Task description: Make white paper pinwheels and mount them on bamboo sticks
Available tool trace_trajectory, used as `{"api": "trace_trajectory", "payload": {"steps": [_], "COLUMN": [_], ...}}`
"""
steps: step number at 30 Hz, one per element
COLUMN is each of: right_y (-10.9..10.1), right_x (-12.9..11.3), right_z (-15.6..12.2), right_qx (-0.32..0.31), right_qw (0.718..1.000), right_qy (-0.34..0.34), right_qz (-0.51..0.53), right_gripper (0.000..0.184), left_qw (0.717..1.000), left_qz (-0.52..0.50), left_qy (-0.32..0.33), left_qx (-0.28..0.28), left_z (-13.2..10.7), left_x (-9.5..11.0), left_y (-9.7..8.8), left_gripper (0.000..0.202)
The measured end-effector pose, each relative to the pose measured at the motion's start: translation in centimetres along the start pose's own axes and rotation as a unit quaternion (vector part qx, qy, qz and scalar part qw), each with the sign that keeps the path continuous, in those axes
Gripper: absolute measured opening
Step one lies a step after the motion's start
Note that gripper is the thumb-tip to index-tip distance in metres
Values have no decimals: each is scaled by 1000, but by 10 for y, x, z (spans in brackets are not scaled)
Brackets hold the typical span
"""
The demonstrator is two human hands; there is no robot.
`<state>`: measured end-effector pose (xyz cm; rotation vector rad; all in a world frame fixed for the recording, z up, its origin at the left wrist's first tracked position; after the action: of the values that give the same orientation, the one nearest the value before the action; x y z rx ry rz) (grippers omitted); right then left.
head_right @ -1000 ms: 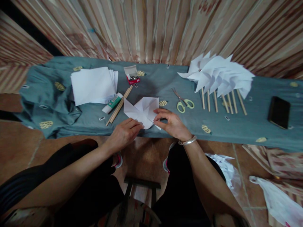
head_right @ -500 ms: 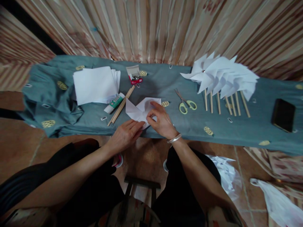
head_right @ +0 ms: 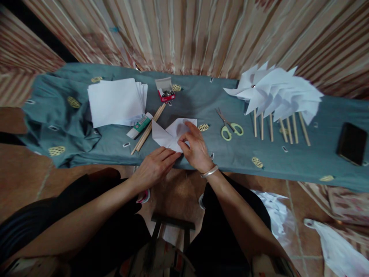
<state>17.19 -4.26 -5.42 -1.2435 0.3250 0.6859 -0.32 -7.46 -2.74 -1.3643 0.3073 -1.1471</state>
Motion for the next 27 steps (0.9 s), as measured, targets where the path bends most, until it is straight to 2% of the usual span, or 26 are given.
{"api": "trace_trajectory", "payload": {"steps": [8, 15, 21, 27], "right_y": [1, -6, -2, 4], "right_x": [-2, 1, 0, 1], "right_z": [4, 8, 11, 13], "right_qx": [-8, -41, -55, -41], "right_qw": [1000, 997, 997, 999], "right_qy": [1, 12, -6, -20], "right_qz": [4, 59, 47, 14], "right_gripper": [5, 8, 7, 4], "left_qw": [1000, 998, 998, 998], "left_qz": [-13, -57, -10, -2], "left_qy": [-11, -26, -16, -18], "left_qx": [2, -11, -63, -67], "left_z": [-2, -2, 0, 0], "left_x": [0, -2, -1, 0], "left_y": [0, -1, -5, -7], "left_gripper": [29, 38, 25, 22]}}
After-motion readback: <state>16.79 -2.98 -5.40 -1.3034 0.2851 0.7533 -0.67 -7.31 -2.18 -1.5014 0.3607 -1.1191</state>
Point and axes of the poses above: each hand's wrist, its own z-axis towards the middle knuckle, its own y-axis out of the palm, x = y × z, the point moved 2 cm from there along z, towards the middle knuckle, and after that the axes turned 8 degrees about -z, right-handed, at the moved point
